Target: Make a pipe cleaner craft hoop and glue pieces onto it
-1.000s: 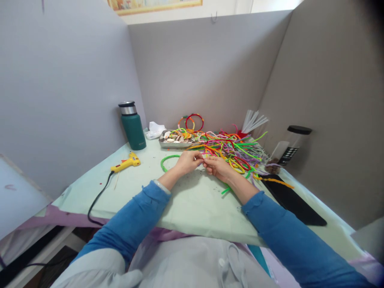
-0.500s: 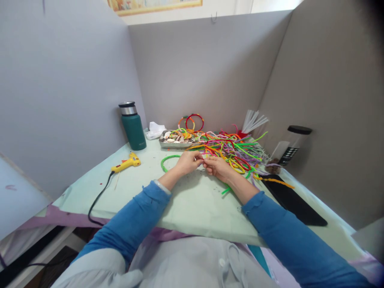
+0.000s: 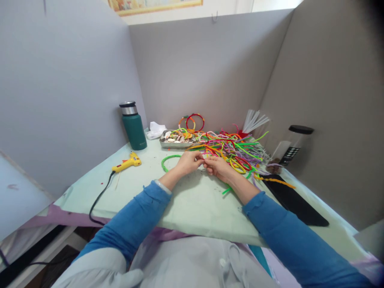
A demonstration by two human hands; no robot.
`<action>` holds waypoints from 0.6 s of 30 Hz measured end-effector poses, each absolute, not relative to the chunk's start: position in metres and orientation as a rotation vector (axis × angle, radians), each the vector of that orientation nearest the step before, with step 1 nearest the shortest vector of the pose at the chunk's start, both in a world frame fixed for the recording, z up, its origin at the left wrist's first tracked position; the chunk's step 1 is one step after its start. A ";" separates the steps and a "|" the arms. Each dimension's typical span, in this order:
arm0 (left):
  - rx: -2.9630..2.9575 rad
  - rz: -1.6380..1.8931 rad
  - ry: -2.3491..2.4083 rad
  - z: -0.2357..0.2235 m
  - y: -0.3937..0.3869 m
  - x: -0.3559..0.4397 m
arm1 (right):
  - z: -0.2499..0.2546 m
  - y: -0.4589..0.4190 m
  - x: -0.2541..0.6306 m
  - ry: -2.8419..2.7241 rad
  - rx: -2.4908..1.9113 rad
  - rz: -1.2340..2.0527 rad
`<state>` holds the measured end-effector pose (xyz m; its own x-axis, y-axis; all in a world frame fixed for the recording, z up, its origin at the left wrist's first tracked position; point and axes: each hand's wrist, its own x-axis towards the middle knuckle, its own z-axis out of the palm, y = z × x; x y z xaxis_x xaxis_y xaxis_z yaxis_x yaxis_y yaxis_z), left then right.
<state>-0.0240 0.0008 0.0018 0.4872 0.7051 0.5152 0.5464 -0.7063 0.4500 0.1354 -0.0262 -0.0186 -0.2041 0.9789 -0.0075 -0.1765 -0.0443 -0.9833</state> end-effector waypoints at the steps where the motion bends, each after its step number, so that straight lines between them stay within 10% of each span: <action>1: 2.512 1.023 1.073 0.002 0.001 -0.024 | -0.019 -0.026 0.135 -1.210 -0.992 1.452; 18: 2.533 1.005 1.080 0.001 0.000 -0.024 | -0.020 -0.025 0.135 -1.252 -0.995 1.417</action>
<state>-0.0238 0.0003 0.0013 0.4993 0.7010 0.5092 0.5580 -0.7097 0.4300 0.1347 -0.0254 -0.0203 -0.2029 0.9790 0.0203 -0.1409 -0.0087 -0.9900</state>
